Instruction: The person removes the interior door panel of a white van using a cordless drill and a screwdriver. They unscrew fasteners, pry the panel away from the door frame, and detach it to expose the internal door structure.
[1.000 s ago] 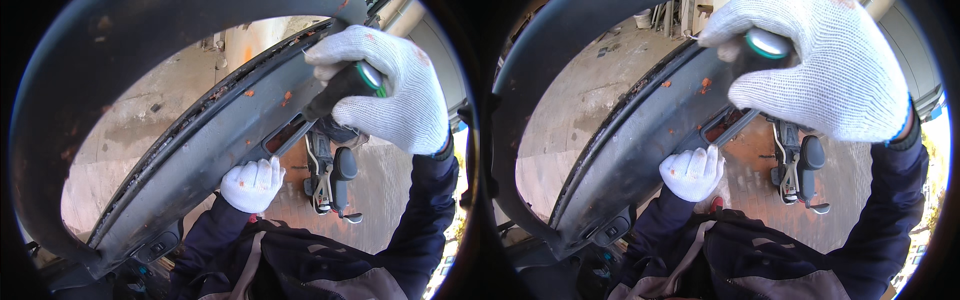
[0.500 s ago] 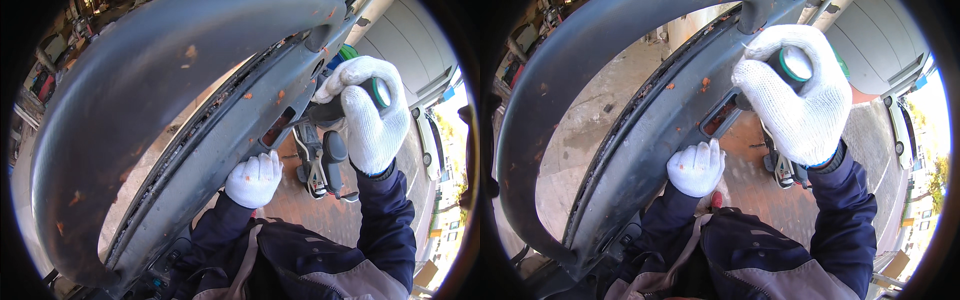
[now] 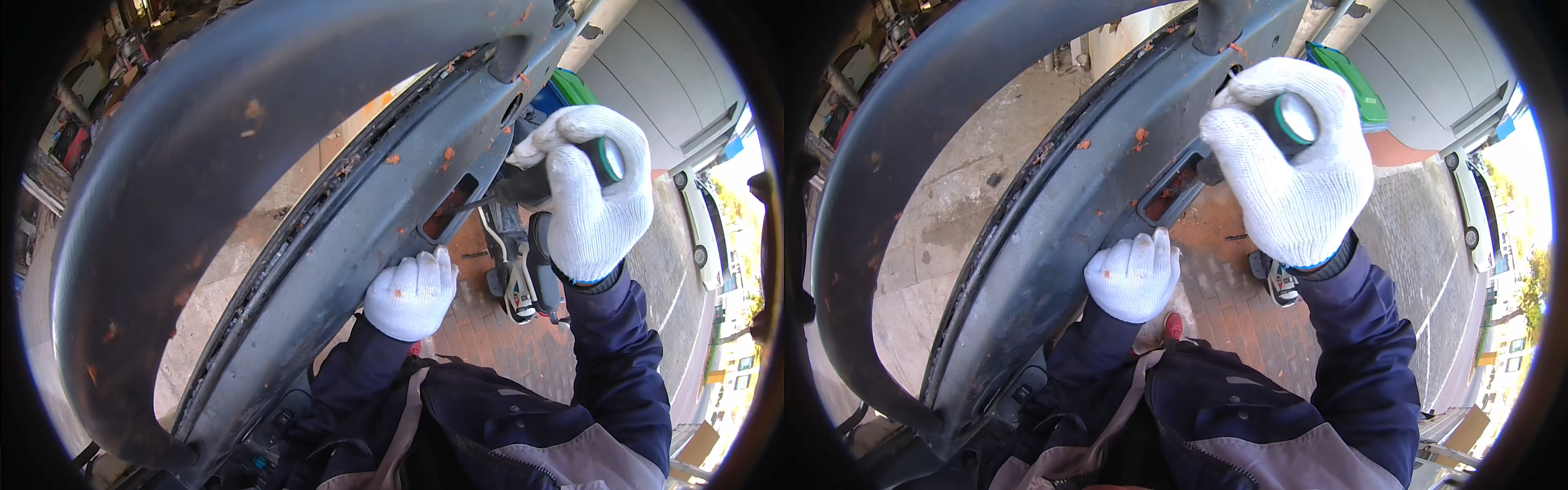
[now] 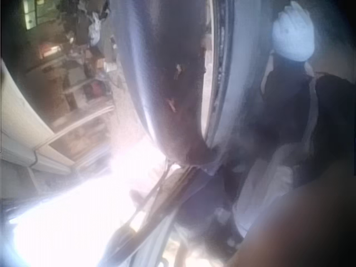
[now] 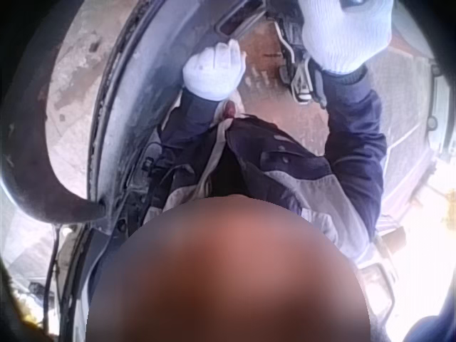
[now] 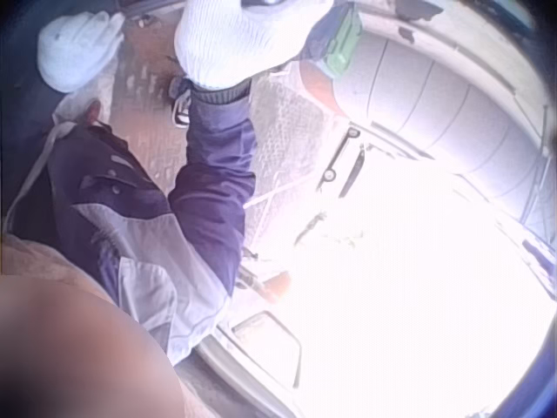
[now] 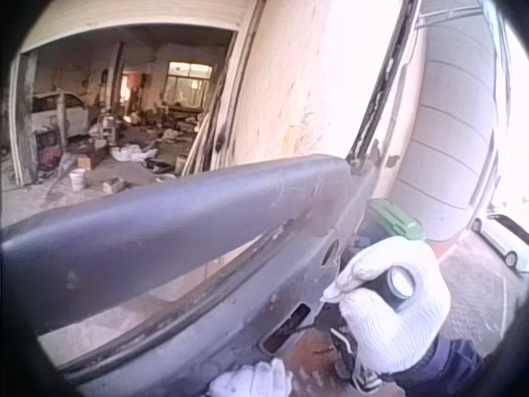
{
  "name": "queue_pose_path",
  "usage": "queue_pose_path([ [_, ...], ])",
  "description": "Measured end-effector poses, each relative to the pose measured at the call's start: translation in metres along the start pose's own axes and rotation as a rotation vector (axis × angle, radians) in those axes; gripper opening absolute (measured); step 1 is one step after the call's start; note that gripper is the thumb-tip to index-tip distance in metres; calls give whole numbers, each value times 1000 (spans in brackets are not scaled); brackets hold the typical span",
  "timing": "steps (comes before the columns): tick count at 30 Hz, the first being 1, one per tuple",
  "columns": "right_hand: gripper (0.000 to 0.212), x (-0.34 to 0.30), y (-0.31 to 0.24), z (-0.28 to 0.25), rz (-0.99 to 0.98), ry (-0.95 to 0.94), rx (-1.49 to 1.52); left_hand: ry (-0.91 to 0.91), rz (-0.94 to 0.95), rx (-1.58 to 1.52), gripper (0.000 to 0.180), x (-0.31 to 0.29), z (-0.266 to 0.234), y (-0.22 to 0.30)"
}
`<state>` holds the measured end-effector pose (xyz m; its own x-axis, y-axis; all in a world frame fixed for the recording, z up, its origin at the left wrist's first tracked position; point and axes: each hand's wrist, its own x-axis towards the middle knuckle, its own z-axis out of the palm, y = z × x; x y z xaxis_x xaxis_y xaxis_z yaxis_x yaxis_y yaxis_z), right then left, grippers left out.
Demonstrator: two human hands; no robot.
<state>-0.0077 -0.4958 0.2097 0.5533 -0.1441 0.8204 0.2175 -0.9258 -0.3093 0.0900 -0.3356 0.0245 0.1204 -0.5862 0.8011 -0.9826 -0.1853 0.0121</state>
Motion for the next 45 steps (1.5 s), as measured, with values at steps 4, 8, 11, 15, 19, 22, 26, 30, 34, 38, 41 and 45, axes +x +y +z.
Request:
queue_pose_path([
  [4, 21, -2, -1, -4, 3, 59, 145, 21, -4, 10, 36, -1, 1, 1],
  [8, 20, -3, -9, -4, 70, -15, 416, 6, -15, 10, 35, -2, 2, 1],
  [11, 22, -6, -14, 5, 87, -63, 361, 12, -15, 12, 34, -2, 2, 1],
  [15, 29, -2, -20, 12, 64, -162, 133, -41, 8, 85, 33, -2, -1, 1],
  [19, 28, 1, -41, 25, 33, -236, 57, -79, 1, 12, 32, -1, -4, 0],
  [22, 22, -10, -57, 51, -229, -273, 68, -87, -23, -119, 35, -2, -14, 0],
  [26, 20, -38, -75, 95, -251, -270, 146, -80, -78, -273, 38, -12, -43, 2],
  [30, 27, -46, -76, 106, -194, -214, 134, 26, -173, -361, 42, -31, -83, 6],
  [34, 40, -41, -81, 104, -136, -174, 182, 294, -213, -358, 46, -38, -113, 11],
  [38, 44, -44, -75, 96, -145, -360, 269, 627, -224, -166, 50, -15, -136, 14],
  [41, 42, -53, -71, 97, -171, -443, 244, 413, -85, -311, 51, 12, -150, -2],
  [45, 40, -71, -62, 107, -49, -465, 423, 61, -218, -588, 39, 30, -162, -7],
])
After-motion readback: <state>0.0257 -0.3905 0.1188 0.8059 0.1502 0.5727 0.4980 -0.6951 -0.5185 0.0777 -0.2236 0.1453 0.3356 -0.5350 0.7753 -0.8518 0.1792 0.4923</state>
